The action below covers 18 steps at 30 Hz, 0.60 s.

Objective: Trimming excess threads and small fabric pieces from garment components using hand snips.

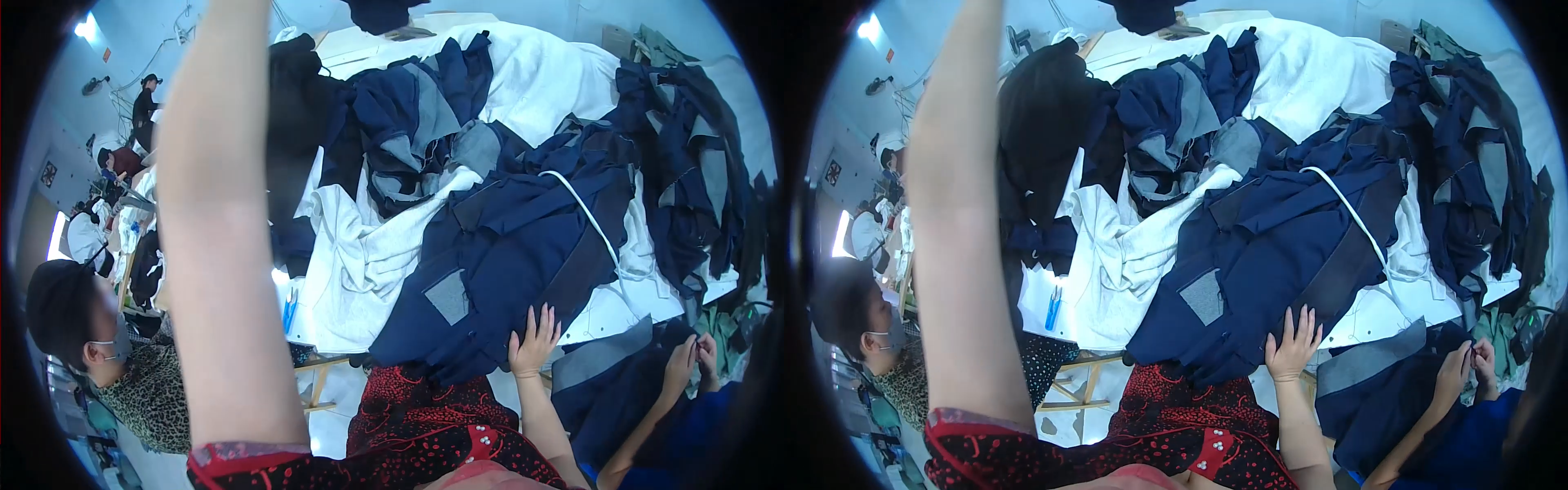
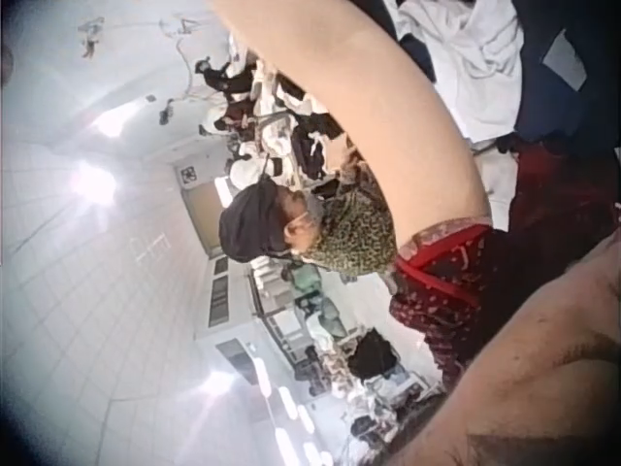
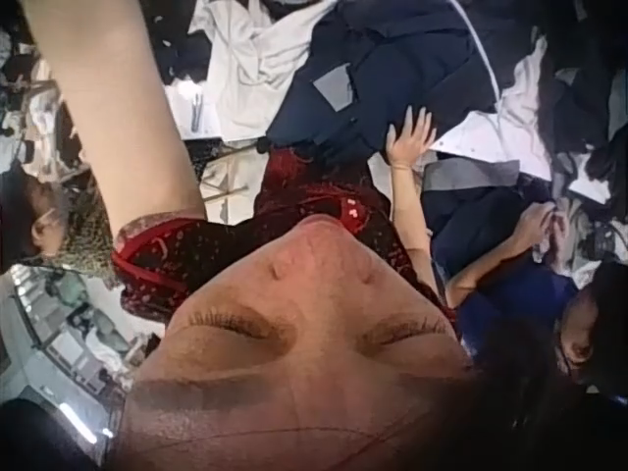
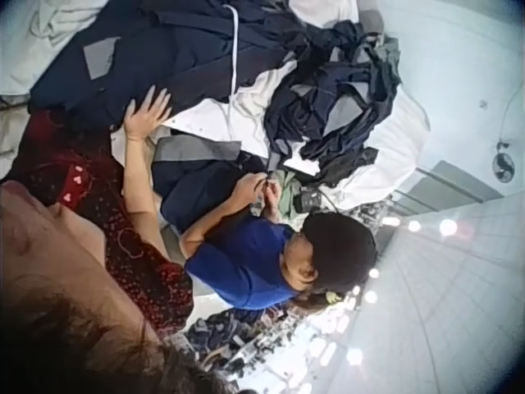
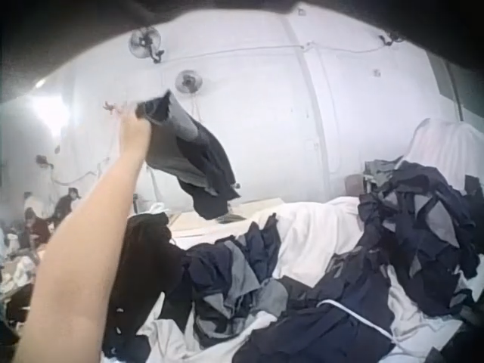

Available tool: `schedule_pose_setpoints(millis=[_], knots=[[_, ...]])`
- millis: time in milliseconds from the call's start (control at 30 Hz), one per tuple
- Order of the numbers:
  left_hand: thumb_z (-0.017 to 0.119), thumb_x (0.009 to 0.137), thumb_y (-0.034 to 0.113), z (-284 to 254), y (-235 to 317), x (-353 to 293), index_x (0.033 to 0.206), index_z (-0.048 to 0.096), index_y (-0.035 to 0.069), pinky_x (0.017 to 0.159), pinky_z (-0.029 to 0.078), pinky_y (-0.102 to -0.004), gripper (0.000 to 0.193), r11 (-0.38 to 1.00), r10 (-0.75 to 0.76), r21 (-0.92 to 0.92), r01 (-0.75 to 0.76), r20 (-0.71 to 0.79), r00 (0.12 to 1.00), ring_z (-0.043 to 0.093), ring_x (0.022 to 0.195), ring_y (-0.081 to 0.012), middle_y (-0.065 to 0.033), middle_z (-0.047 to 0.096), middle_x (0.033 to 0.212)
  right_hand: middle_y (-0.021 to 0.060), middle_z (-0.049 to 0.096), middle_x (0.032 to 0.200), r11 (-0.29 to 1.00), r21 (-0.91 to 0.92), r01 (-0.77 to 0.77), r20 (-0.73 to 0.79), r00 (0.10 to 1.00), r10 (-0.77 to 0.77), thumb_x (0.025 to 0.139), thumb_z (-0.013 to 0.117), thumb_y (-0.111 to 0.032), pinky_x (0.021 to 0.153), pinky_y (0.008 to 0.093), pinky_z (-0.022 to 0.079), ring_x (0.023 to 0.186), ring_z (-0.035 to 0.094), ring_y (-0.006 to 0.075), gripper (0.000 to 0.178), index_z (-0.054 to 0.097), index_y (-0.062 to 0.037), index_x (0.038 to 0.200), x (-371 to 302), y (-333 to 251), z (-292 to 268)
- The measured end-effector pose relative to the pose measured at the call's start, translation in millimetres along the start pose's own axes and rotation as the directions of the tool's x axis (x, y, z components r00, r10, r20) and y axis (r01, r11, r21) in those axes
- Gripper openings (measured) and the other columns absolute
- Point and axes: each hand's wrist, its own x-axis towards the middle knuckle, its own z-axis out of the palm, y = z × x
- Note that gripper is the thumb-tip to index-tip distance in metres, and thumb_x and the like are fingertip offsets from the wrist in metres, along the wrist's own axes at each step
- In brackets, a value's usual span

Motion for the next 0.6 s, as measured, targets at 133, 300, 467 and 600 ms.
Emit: schedule_pose_setpoints(millis=[133,300,467,600], knots=[[0.051,0.08,0.01,-12.2,-53.4,-172.7,0.098,0.062,0.003,0.059,0.051,-0.0403,0.022,0.862,-0.031,0.375,-0.342,0.712,0.702,0.065,0.067,-0.0306,-0.017,0.066,0.077,0.0186,0.035,0.14,0.996,0.07,0.052,-0.003,0.999,-0.052,0.083,0.047,-0.034,0.107,0.0522,0.017,0.132,0.03,0.0362,0.055,0.046,-0.006,0.13,4.4,-12.8,1.2],[0.048,0.076,0.001,-100.8,138.2,-400.1,0.099,0.056,0.011,0.074,0.047,-0.046,0.027,0.913,-0.289,0.124,0.389,0.869,0.401,0.058,0.087,-0.0382,-0.0178,0.058,0.091,0.0196,0.036,0.14,0.998,-0.059,0.018,0.004,1.0,-0.018,0.084,0.044,-0.033,0.107,0.0508,0.018,0.131,0.031,0.0364,0.055,0.045,-0.0043,0.13,3.2,9.6,-0.8],[0.044,0.079,0.003,-180.3,181.5,-482.2,0.104,0.055,0.01,0.076,0.046,-0.0451,0.028,0.827,-0.401,0.25,0.503,0.89,0.218,0.057,0.09,-0.036,-0.0157,0.058,0.091,0.0196,0.037,0.139,0.997,-0.045,0.056,-0.005,0.998,-0.056,0.085,0.043,-0.034,0.107,0.0502,0.019,0.131,0.032,0.036,0.054,0.045,-0.0036,0.13,3.2,6.6,0.7],[0.041,0.08,0.0,-161.3,171.1,-422.6,0.105,0.058,0.01,0.076,0.045,-0.0436,0.032,0.707,-0.467,0.088,0.702,0.803,0.37,0.057,0.089,-0.0369,-0.017,0.06,0.09,0.0194,0.039,0.138,0.995,-0.074,0.06,-0.033,0.998,-0.062,0.085,0.043,-0.034,0.107,0.0489,0.02,0.13,0.034,0.0344,0.054,0.046,-0.0034,0.129,1.7,8.8,-0.4]])
